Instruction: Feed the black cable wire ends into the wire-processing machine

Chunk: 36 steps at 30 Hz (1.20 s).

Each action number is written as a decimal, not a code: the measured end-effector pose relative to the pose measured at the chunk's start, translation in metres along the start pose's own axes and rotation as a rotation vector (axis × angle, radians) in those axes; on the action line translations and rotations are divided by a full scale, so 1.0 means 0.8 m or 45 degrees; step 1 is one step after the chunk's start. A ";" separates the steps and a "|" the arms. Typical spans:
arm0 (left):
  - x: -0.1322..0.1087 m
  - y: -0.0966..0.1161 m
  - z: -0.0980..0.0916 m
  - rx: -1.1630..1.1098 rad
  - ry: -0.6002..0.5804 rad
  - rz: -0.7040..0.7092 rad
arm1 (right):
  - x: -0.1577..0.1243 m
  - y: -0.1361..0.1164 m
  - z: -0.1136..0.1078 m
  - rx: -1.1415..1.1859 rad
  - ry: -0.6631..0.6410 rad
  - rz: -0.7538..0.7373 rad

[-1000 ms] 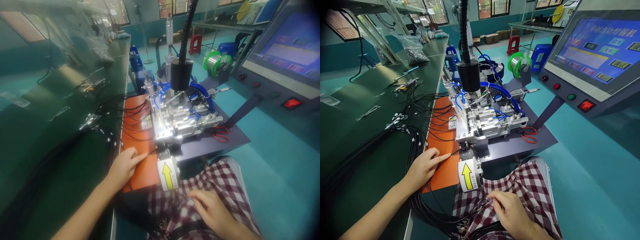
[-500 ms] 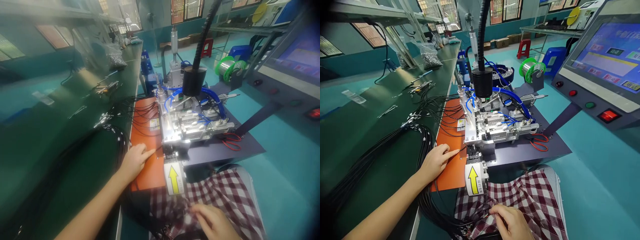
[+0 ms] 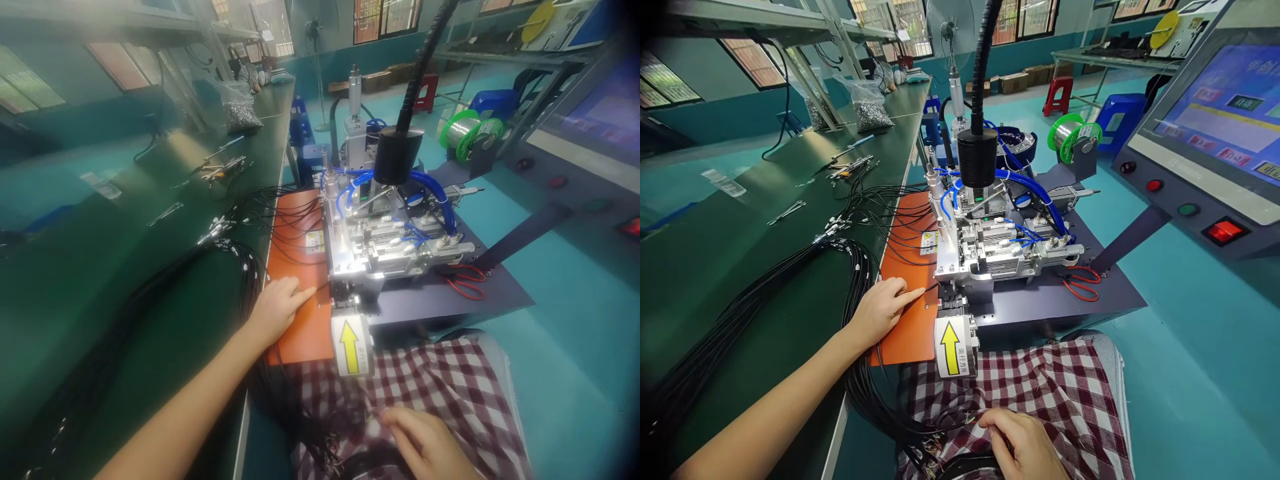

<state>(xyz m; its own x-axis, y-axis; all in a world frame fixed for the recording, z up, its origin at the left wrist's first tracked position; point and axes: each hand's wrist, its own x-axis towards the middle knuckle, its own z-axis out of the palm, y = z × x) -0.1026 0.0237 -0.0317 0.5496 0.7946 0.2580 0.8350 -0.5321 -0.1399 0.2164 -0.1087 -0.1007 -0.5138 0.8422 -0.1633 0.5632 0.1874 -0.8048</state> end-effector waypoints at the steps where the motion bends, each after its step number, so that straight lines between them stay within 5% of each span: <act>1: 0.001 0.000 0.000 -0.001 -0.002 -0.001 | -0.001 0.000 0.000 0.006 0.002 -0.008; 11: 0.005 -0.001 0.005 -0.069 -0.091 -0.047 | 0.018 -0.033 -0.006 0.090 -0.138 -0.047; 18: 0.007 0.000 0.005 -0.079 -0.100 -0.050 | 0.045 -0.068 0.008 -0.140 -0.264 -0.114; 30: 0.007 -0.001 0.002 -0.074 -0.072 -0.014 | 0.031 -0.054 0.006 -0.201 -0.179 -0.130; 36: 0.008 -0.001 0.001 -0.080 -0.071 -0.008 | 0.019 -0.053 -0.008 -0.086 -0.257 0.099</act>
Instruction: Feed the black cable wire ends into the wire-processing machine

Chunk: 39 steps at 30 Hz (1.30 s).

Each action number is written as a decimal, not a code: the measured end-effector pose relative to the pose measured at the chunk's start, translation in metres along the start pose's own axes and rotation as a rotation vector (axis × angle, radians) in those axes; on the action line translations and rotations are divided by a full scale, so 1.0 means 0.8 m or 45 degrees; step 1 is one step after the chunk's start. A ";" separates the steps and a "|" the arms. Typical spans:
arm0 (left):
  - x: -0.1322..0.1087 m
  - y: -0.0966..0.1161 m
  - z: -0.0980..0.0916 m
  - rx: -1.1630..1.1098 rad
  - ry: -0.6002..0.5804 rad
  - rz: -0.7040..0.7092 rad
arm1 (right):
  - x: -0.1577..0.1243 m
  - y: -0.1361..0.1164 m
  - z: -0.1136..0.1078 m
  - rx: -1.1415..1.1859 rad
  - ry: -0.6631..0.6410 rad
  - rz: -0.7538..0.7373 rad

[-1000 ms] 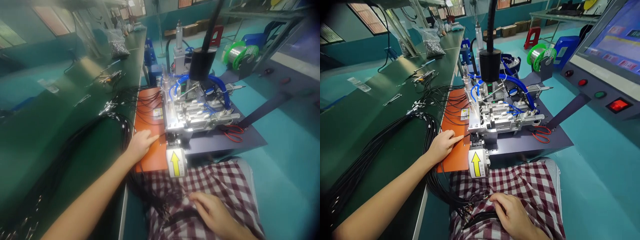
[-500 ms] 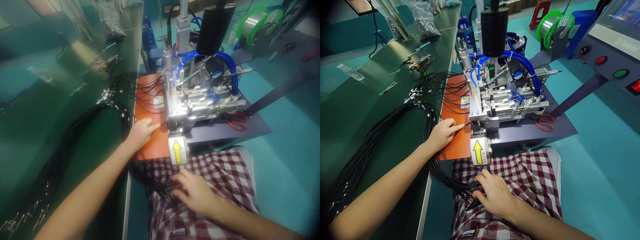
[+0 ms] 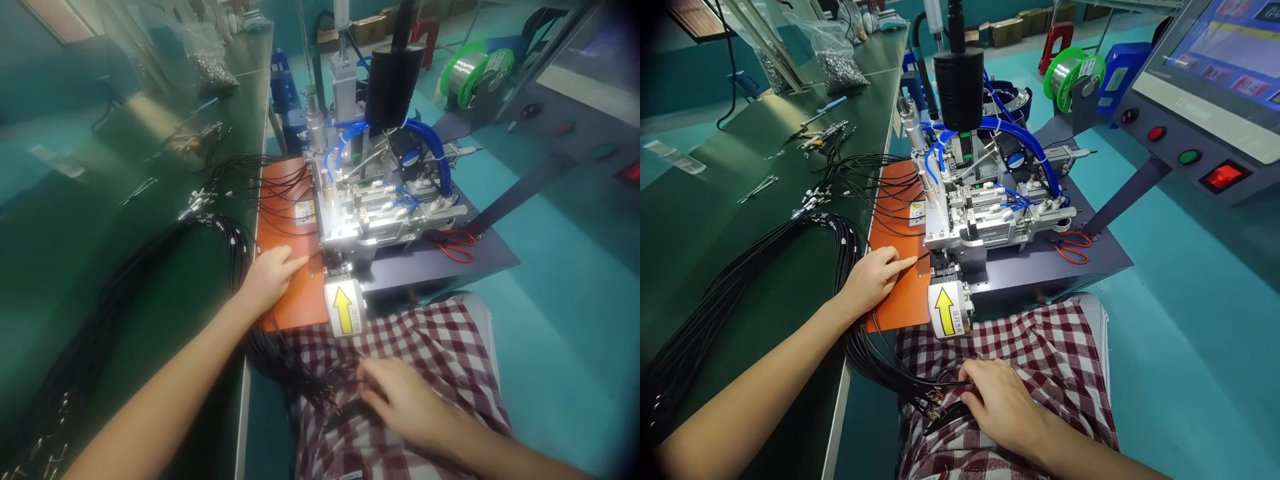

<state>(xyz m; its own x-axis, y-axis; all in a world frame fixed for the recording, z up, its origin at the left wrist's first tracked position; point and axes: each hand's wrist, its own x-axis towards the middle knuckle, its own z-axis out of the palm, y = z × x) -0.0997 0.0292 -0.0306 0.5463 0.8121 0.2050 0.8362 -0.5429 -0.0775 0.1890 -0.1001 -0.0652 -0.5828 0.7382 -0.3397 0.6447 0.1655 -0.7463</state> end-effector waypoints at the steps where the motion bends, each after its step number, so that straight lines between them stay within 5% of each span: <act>1: 0.000 0.000 0.000 -0.005 -0.002 0.000 | -0.002 0.003 -0.002 0.045 -0.001 0.017; 16: 0.001 -0.002 0.004 -0.070 0.023 -0.019 | -0.008 0.017 -0.011 1.165 -0.228 0.139; 25: 0.002 0.000 0.004 -0.088 0.041 -0.030 | -0.014 0.008 -0.026 1.134 -0.334 0.103; 29: 0.001 0.002 0.003 -0.086 0.022 -0.046 | 0.011 -0.011 -0.008 0.985 -0.392 0.237; 32: 0.001 0.004 0.003 -0.088 0.021 -0.062 | 0.029 -0.028 0.013 0.806 -0.497 0.134; 37: 0.001 0.006 0.004 -0.105 0.022 -0.079 | 0.030 -0.033 0.030 0.440 -0.106 -0.045; 39: 0.001 0.007 0.004 -0.114 0.024 -0.083 | 0.032 -0.027 0.037 0.605 -0.195 0.065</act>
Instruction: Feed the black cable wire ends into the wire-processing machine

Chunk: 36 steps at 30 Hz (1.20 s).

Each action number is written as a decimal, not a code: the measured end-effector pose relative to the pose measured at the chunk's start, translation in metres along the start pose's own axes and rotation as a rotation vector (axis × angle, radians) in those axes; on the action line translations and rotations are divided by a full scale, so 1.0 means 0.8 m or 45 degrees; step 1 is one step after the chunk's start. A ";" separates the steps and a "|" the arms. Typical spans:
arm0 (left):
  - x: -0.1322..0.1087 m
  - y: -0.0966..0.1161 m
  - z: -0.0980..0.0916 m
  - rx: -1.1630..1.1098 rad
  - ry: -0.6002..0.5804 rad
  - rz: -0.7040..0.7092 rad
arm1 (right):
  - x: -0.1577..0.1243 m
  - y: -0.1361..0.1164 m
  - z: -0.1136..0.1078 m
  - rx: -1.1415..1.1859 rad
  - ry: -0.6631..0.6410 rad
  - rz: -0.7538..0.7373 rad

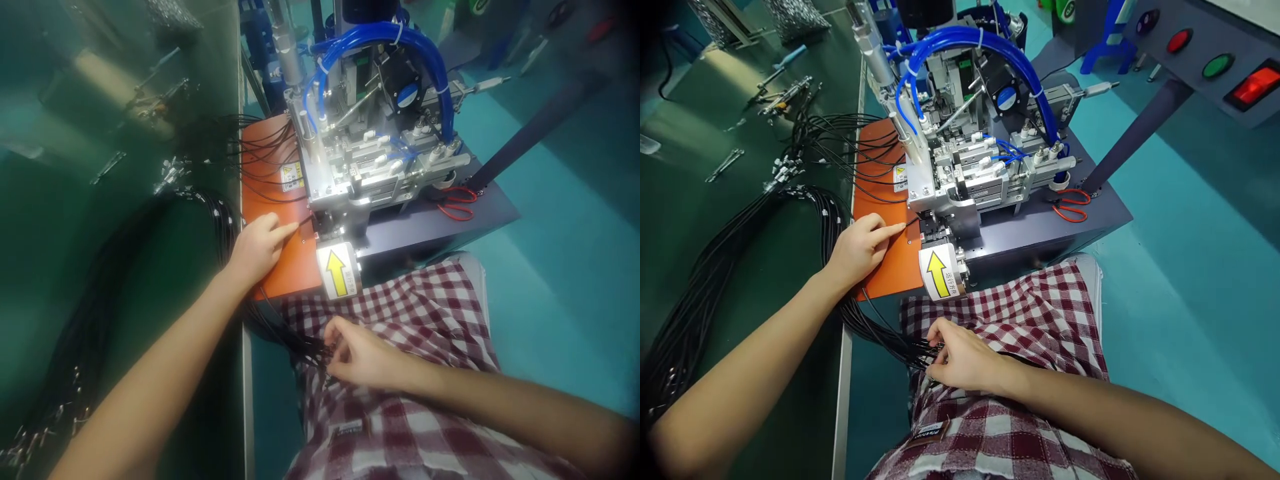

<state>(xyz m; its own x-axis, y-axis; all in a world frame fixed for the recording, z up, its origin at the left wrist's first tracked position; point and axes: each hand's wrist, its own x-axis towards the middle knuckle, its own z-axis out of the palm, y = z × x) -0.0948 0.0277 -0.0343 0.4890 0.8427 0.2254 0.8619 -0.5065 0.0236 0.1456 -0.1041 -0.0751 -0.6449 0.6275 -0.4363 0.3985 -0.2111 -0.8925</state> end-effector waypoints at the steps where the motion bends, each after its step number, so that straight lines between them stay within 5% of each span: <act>1: 0.000 0.000 0.000 -0.004 0.001 -0.001 | 0.003 0.005 0.003 0.102 -0.091 0.075; 4: 0.000 0.000 0.000 -0.016 0.003 -0.007 | 0.016 0.018 0.015 0.231 -0.392 0.092; 10: -0.001 0.003 -0.001 -0.037 -0.013 -0.033 | 0.009 -0.001 0.018 -0.299 0.033 -0.174; 12: -0.001 0.004 -0.001 -0.047 -0.019 -0.039 | -0.004 -0.020 0.006 -0.750 0.207 -0.353; 16: 0.000 0.001 0.000 -0.086 -0.022 -0.058 | -0.028 -0.062 -0.036 -1.028 0.115 -0.264; 20: 0.000 0.008 -0.010 -0.164 -0.002 -0.120 | -0.044 -0.080 -0.082 -0.549 0.043 -0.247; 24: -0.015 0.068 -0.047 -0.303 0.049 -0.201 | -0.051 -0.074 -0.104 -0.095 -0.073 -0.128; 28: -0.031 0.153 -0.082 -1.038 -0.445 -0.174 | -0.056 -0.068 -0.108 0.203 -0.066 -0.090; 30: -0.034 0.177 -0.086 -1.274 -0.543 -0.251 | -0.058 -0.070 -0.110 0.259 -0.031 -0.058; 36: -0.034 0.175 -0.066 -1.572 -0.433 -0.551 | -0.056 -0.077 -0.122 0.474 0.140 -0.019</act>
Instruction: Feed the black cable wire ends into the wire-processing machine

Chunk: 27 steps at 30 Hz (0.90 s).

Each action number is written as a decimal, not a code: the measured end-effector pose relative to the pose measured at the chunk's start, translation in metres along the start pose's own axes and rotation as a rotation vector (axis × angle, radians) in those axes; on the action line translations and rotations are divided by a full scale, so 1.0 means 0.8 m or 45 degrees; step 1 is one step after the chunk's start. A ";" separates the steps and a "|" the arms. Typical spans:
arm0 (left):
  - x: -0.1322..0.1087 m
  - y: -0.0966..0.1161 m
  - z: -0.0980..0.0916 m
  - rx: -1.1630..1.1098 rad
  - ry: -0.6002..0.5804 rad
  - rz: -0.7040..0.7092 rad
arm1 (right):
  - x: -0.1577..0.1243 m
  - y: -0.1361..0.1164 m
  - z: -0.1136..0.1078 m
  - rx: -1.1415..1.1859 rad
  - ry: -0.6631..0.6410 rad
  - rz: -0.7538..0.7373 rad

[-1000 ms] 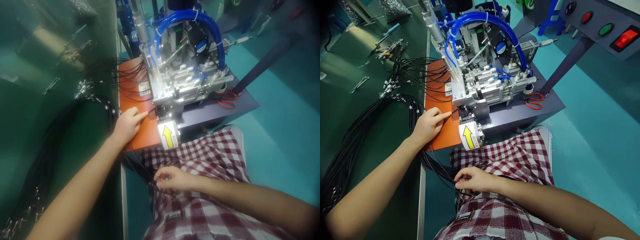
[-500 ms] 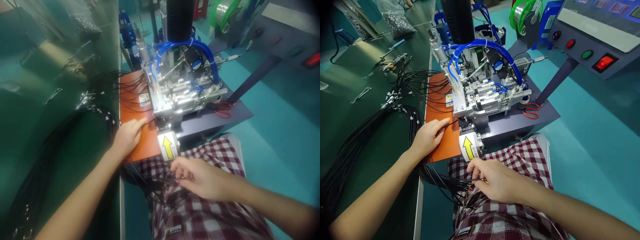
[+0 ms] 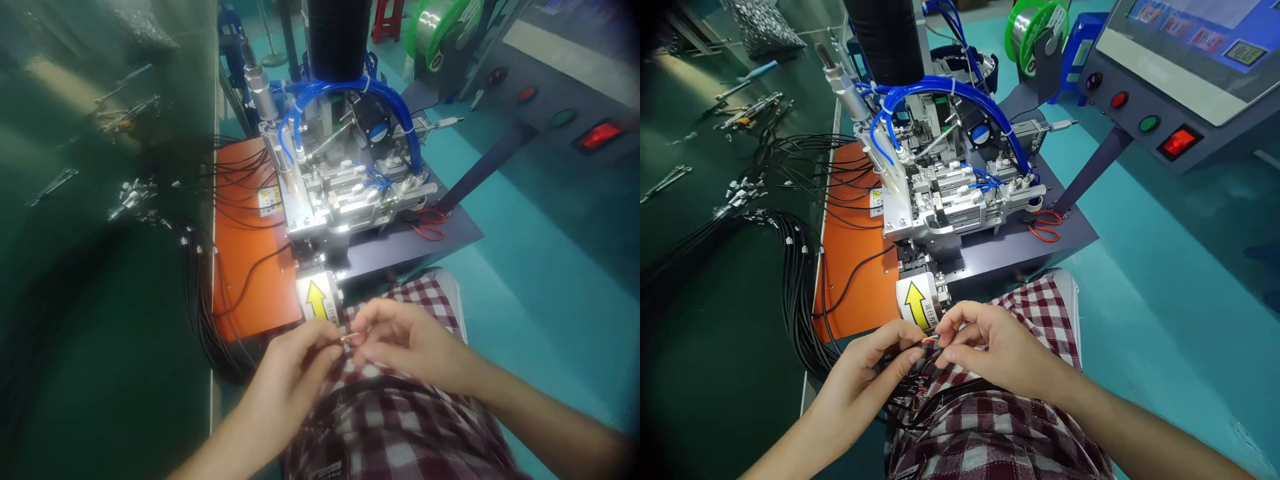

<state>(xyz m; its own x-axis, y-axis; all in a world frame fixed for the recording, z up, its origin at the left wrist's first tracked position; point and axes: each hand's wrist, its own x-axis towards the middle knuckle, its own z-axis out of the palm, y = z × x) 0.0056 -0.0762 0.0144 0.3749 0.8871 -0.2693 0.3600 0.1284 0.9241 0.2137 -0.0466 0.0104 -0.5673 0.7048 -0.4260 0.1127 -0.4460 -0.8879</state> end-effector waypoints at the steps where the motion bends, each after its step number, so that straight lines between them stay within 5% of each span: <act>1: 0.001 -0.003 -0.002 -0.063 0.036 -0.025 | 0.002 0.001 0.000 0.003 0.034 -0.004; 11: 0.000 0.001 -0.002 -0.325 0.145 -0.128 | 0.027 0.001 0.010 -0.241 0.173 -0.323; 18: 0.006 -0.004 -0.015 -0.517 -0.262 -0.430 | 0.046 -0.012 -0.017 -1.184 -0.108 -1.100; 22: 0.007 -0.008 -0.009 -0.581 -0.090 -0.386 | 0.053 -0.011 -0.015 -1.332 -0.046 -1.213; 27: 0.007 -0.010 0.000 -0.716 0.195 -0.301 | 0.048 0.003 0.003 -0.800 0.260 -0.972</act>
<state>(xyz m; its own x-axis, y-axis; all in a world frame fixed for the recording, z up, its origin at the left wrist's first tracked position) 0.0047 -0.0723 0.0054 0.1983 0.8542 -0.4806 -0.1017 0.5057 0.8567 0.1903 -0.0222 -0.0080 -0.5232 0.7876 0.3255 0.2206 0.4941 -0.8409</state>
